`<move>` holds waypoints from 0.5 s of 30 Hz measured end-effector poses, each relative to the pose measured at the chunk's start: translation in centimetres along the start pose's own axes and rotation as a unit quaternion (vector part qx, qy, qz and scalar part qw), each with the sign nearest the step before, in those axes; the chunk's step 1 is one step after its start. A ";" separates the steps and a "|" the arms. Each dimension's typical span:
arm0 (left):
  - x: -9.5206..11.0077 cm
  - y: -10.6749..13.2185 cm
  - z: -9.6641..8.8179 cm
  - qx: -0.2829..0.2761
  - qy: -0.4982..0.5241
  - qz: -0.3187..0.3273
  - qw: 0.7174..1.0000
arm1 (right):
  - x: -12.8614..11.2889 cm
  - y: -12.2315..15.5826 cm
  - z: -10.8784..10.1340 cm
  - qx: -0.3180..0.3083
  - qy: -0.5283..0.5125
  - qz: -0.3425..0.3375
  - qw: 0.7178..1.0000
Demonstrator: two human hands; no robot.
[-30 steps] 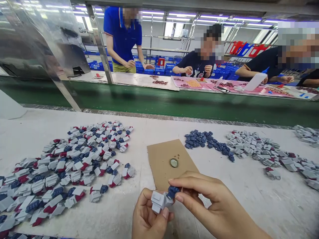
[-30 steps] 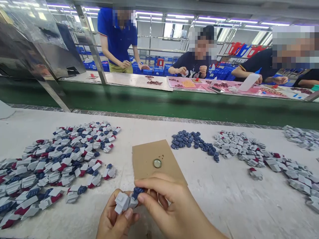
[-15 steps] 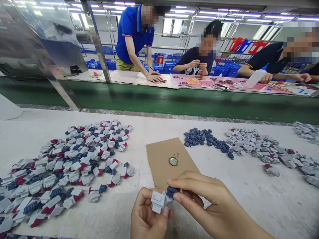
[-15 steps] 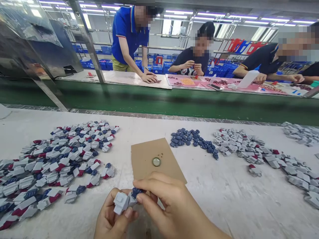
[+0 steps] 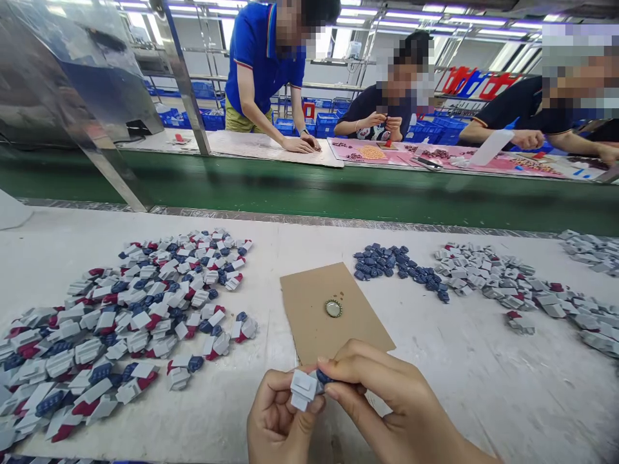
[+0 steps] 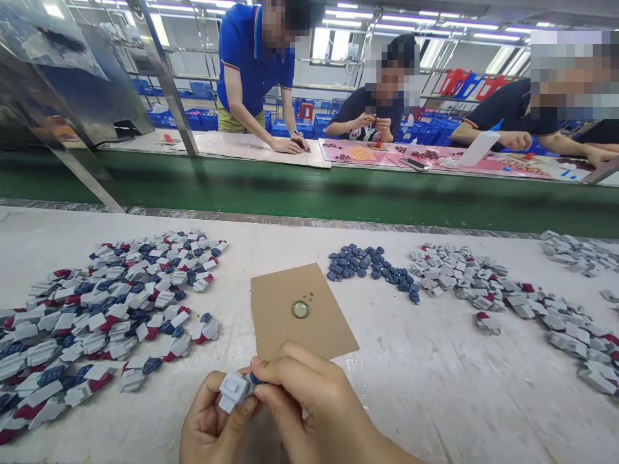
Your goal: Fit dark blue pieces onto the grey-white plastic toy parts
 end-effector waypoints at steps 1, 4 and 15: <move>0.0 -0.1 -0.1 -0.001 0.002 0.002 1.000 | 0.1 -0.1 0.2 -0.002 -0.001 -0.001 1.000; -0.3 -0.5 -0.1 -0.008 0.006 -0.020 1.000 | 1.0 -0.4 0.7 -0.033 0.000 0.034 0.999; 1.7 -0.3 1.4 -0.009 -0.005 0.057 0.998 | 2.2 -0.7 -4.8 0.098 0.114 0.083 0.985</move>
Point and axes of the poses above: each hand's wrist, its own y-axis away from the middle knuckle, its own z-axis out of the palm, x = y × z, the point moved 6 cm from there along -y, towards the middle knuckle, and after that the axes turned 13 degrees about y, right-handed, at the moved point
